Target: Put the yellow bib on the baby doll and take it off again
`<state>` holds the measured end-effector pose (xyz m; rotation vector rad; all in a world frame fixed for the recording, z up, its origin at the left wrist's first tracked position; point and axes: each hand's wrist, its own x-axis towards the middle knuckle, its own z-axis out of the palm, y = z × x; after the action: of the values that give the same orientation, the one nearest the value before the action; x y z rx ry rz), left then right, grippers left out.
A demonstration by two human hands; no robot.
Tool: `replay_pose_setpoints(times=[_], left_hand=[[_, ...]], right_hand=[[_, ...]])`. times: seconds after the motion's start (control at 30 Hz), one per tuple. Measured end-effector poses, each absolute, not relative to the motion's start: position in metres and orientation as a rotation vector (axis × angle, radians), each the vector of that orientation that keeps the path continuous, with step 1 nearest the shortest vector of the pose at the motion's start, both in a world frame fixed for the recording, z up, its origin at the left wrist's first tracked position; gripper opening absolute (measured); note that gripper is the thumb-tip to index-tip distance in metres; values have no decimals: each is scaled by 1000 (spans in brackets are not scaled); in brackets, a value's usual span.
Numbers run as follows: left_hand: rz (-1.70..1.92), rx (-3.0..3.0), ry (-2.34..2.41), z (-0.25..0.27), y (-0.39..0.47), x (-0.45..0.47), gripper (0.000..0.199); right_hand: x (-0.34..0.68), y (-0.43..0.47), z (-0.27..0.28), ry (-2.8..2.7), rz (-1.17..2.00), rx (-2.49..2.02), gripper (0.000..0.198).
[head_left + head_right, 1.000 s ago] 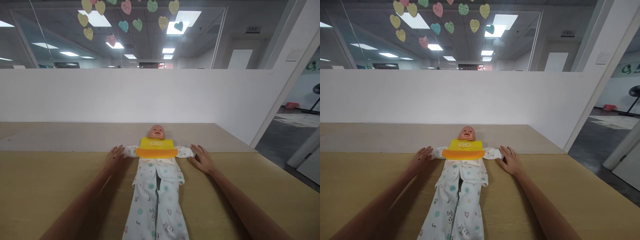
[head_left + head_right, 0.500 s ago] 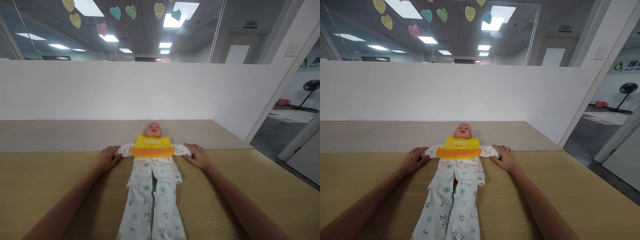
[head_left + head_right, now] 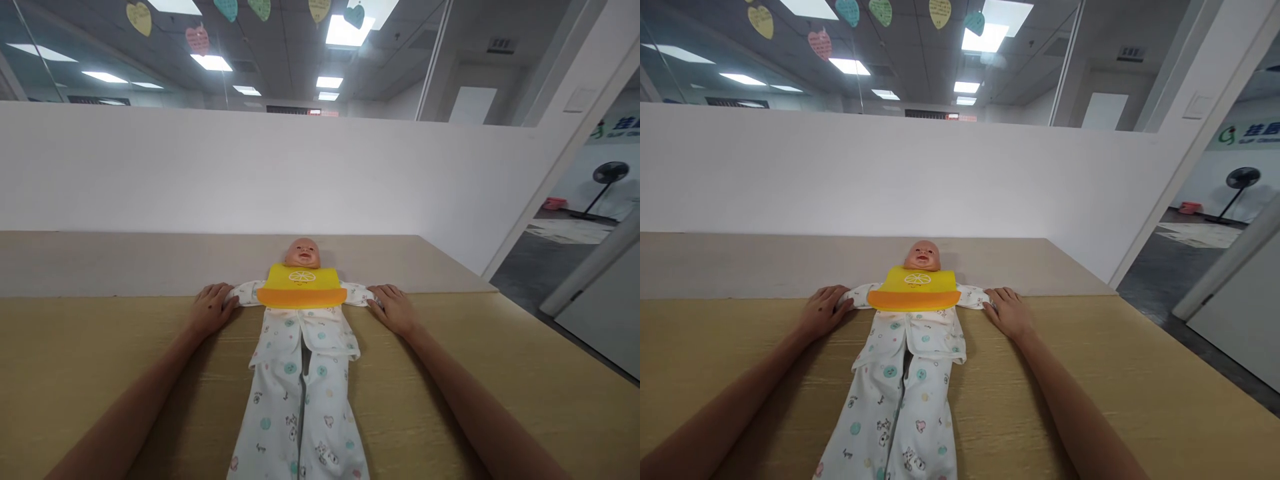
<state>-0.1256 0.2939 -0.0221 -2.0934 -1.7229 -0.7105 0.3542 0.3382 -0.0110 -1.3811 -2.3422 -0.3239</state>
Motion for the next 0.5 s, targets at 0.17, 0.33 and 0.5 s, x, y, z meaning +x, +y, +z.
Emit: replay_pose_setpoints(times=[0.17,0.33,0.5], left_hand=[[-689,-2015,-1770,-25,296,-127,47],[-753,-1966,-1697,-28,294,-127,46],[-831,-1928,-1519,-28,275,-115,40]], right_hand=[[351,335,-14,-2297,-463,-1411,39],[351,332,-19,-2222,-524,-1398,41],[338,308,-20,-2147,-582,-1357,44]])
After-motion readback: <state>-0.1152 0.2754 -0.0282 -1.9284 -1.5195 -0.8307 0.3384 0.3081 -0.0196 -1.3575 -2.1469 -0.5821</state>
